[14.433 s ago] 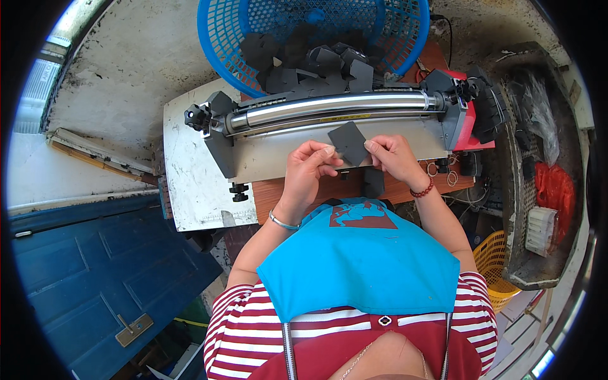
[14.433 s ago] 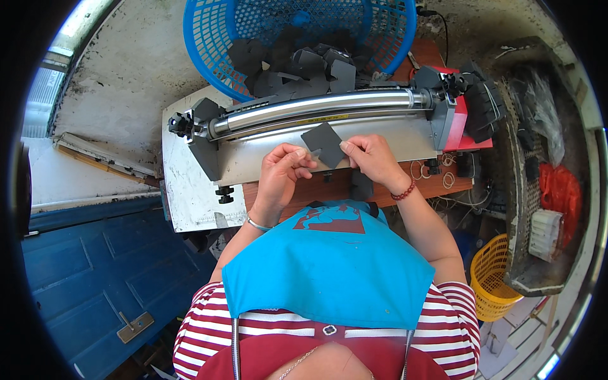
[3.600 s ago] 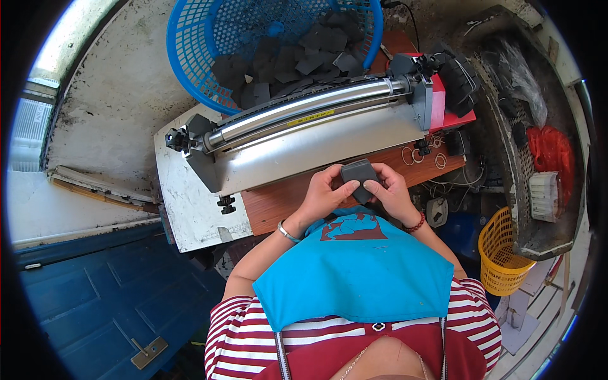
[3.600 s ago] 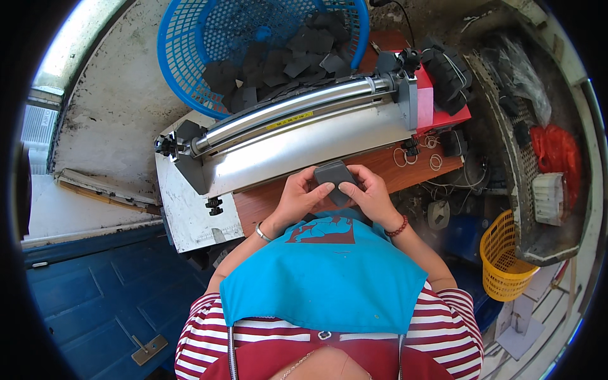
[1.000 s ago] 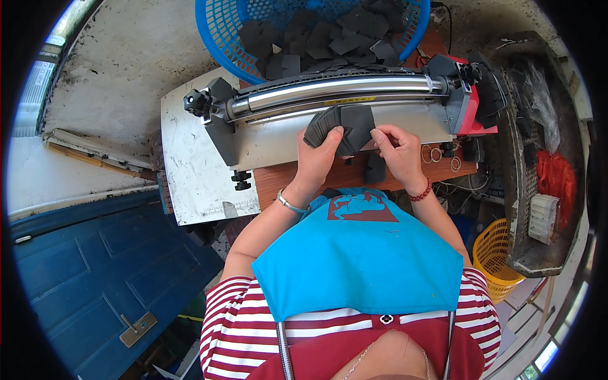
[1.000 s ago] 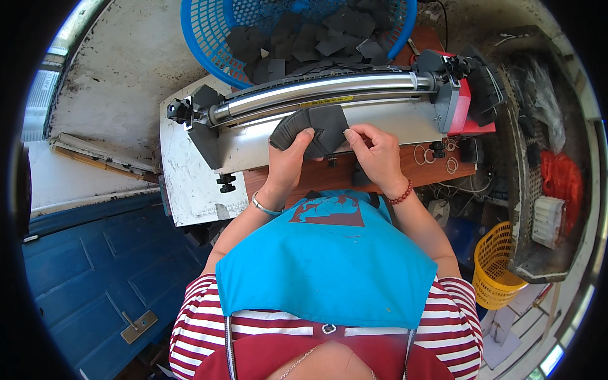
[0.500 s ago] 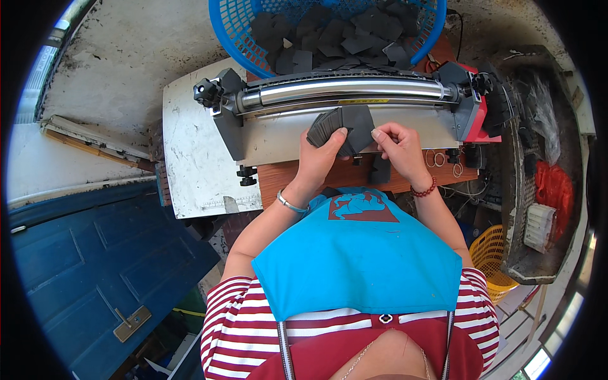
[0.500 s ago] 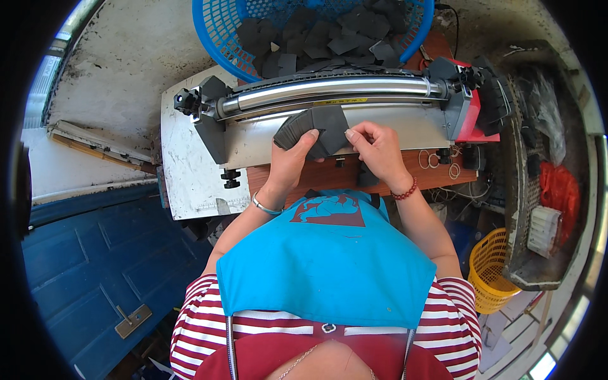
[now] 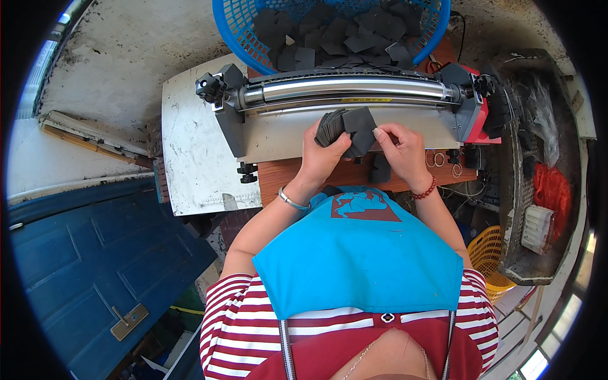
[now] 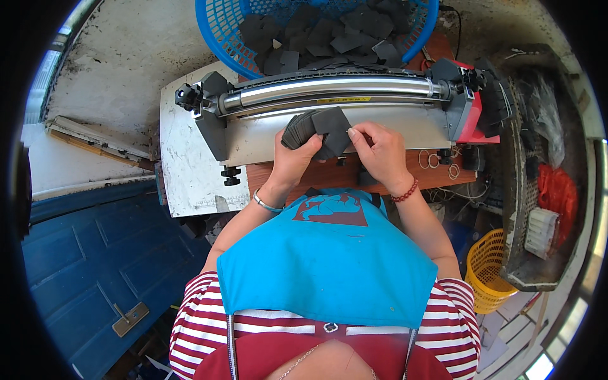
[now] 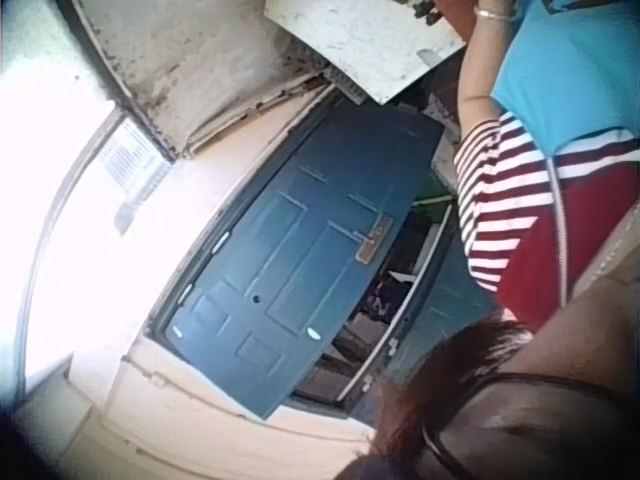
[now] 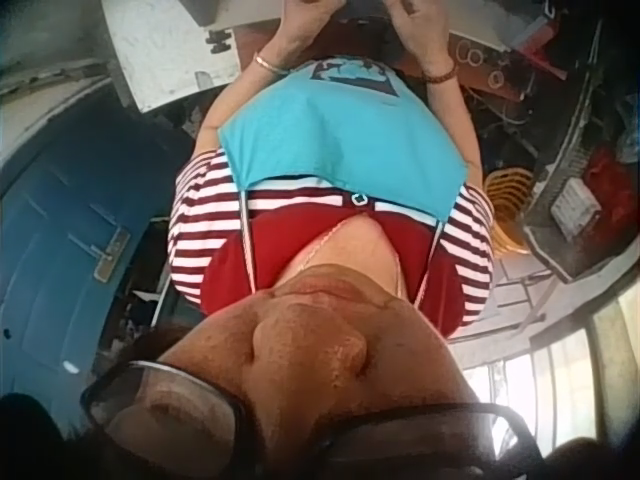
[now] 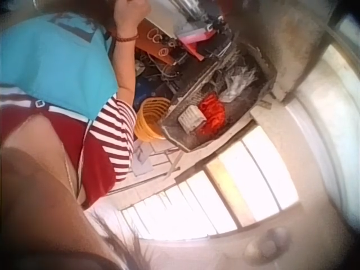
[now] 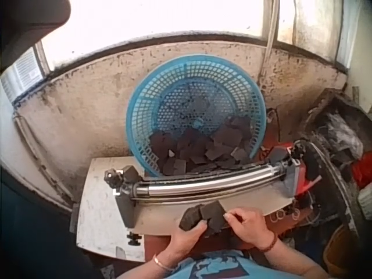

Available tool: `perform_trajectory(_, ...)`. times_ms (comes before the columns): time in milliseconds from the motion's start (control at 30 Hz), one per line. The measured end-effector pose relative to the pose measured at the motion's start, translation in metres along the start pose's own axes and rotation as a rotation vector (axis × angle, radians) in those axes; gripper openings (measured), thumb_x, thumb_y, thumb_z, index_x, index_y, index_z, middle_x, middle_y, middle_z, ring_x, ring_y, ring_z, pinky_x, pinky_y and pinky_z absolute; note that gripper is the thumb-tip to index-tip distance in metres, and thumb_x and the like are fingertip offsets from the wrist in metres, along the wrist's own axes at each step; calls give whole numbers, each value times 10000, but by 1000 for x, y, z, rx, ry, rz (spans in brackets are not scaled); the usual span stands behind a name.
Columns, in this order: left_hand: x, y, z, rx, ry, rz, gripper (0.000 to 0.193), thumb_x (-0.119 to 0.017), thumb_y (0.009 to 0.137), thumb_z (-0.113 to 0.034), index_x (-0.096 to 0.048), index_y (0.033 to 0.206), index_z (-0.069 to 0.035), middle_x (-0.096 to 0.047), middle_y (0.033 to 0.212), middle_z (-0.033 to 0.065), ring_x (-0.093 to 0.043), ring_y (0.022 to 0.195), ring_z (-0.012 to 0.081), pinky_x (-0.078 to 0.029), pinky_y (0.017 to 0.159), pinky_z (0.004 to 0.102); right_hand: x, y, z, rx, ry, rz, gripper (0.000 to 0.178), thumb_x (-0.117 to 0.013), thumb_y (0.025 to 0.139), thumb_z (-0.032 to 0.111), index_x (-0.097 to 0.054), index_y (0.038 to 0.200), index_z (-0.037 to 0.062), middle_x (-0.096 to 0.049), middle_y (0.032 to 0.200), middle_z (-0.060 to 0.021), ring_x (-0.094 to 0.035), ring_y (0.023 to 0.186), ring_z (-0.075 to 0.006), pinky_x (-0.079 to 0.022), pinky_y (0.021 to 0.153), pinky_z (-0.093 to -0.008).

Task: The recorder applies adhesive to small black shoe components using a manual roller machine and stacks them.

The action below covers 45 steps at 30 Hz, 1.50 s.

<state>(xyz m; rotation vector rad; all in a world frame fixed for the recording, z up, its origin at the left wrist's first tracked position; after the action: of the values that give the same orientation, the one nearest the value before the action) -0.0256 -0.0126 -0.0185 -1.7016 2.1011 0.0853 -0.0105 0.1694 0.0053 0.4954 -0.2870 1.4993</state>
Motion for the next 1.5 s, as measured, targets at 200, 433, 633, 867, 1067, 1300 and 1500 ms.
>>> perform_trajectory(200, 6, 0, 1, -42, 24, -35, 158, -601, 879, -39, -638, 1027, 5, -664, 859, 54, -626, 670, 118, -533, 534, 247, 6, 4, -11, -191, 173, 68, 183, -638, 905, 166, -663, 834, -2, -605, 663, 4, -517, 570, -44, -432, 507, -226)
perform_trajectory(433, 5, -3, -4, 24, -37, -11, 199, -641, 863, -65, -612, 1049, -2, -653, 868, 57, -631, 694, 123, -544, 555, 252, -2, 0, -17, -320, 333, 115, 180, -636, 917, 193, -653, 857, 24, -564, 636, 34, -497, 528, -14, -392, 468, -164)
perform_trajectory(633, 2, -5, -5, 43, -84, 11, 221, -642, 851, -55, -589, 1058, -1, -638, 870, 55, -627, 711, 124, -546, 580, 252, -5, 1, -14, -293, 298, 112, 184, -638, 909, 179, -653, 834, 11, -583, 654, 27, -483, 546, -16, -399, 473, -186)
perform_trajectory(867, 4, -4, -1, -7, -48, -12, 223, -609, 847, -24, -566, 1065, -5, -630, 871, 49, -619, 696, 113, -542, 572, 249, -1, 2, -3, -141, 163, 59, 195, -644, 898, 164, -662, 829, -18, -601, 648, 13, -512, 570, -48, -431, 523, -232)
perform_trajectory(1067, 15, -8, -8, -98, 27, -58, 211, -592, 856, -30, -561, 1064, -10, -625, 873, 47, -621, 699, 100, -535, 546, 237, 19, 12, -19, -179, 14, 89, 216, -626, 888, 181, -656, 785, -6, -618, 623, -27, -539, 570, -76, -427, 535, -257)
perform_trajectory(1300, 22, -9, -7, -53, 10, -83, 219, -592, 870, -44, -560, 1083, -7, -627, 892, 48, -622, 694, 105, -545, 546, 240, 8, 39, -34, -199, -323, 188, 368, -604, 882, 340, -653, 713, 17, -609, 582, -75, -589, 541, -185, -444, 536, -313)
perform_trajectory(1500, 17, -3, -7, -25, -55, -102, 221, -598, 879, -61, -568, 1091, -6, -635, 910, 56, -632, 733, 118, -560, 548, 253, -14, 28, -9, -244, 97, 341, 435, -616, 915, 398, -644, 697, 22, -583, 565, -26, -539, 501, -95, -413, 476, -264)
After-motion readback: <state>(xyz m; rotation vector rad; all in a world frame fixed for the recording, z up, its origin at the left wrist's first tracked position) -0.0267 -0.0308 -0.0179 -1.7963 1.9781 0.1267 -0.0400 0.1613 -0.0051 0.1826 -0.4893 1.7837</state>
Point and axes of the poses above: each hand's wrist, its own y-axis towards the middle knuckle, its own x-axis out of the back of the hand, z = x × y, the point moved 4 cm from there along y, towards the middle knuckle
